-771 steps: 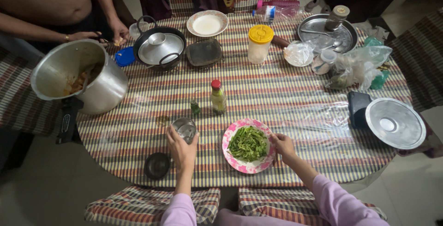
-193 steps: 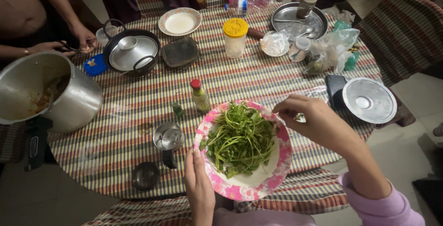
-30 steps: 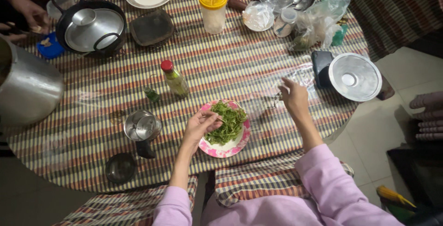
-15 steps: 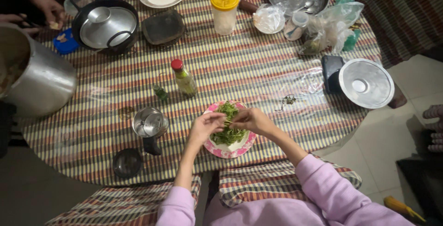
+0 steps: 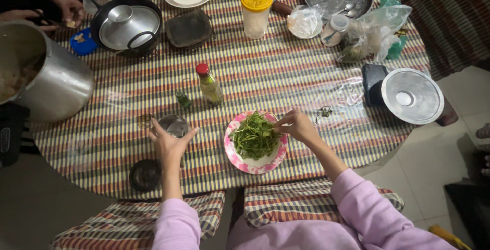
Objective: The person picks up green leafy vegetables from a plate and places them into a small metal cup. The person handles the vegetables by hand, repeatedly transferring them from the plate to the cup.
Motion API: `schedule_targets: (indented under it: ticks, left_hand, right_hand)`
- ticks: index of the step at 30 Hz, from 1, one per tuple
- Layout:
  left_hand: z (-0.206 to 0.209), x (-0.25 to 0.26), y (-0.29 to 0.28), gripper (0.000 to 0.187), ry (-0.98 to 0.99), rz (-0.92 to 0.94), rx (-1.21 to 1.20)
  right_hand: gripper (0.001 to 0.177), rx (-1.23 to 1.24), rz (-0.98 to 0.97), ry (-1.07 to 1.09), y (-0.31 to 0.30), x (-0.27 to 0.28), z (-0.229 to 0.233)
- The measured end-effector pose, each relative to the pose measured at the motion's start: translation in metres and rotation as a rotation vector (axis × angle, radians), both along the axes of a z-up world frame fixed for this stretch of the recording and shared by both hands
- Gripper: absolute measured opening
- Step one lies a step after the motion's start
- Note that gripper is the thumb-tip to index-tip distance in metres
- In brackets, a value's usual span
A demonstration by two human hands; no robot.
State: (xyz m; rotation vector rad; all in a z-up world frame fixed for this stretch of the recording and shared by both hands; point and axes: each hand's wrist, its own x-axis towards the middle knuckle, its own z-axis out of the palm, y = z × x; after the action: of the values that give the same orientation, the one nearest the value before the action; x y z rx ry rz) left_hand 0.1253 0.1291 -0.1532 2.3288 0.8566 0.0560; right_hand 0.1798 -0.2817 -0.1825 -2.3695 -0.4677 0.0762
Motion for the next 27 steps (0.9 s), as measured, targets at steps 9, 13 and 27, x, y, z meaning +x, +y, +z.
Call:
schedule_targets:
  ticks: [9, 13, 27]
  left_hand:
    - [0.011, -0.003, -0.037, 0.138, 0.097, -0.166, -0.094]
    - [0.003, 0.000, -0.062, 0.144, 0.021, -0.364, -0.110]
    - [0.029, 0.001, -0.081, 0.107, -0.289, -0.355, -0.946]
  right_hand:
    - [0.023, 0.153, -0.206, 0.750, -0.029, 0.010, -0.077]
    - [0.026, 0.049, -0.230, 0.728, -0.047, 0.014, -0.076]
    - [0.018, -0.069, -0.221, 0.341, -0.066, 0.002, 0.009]
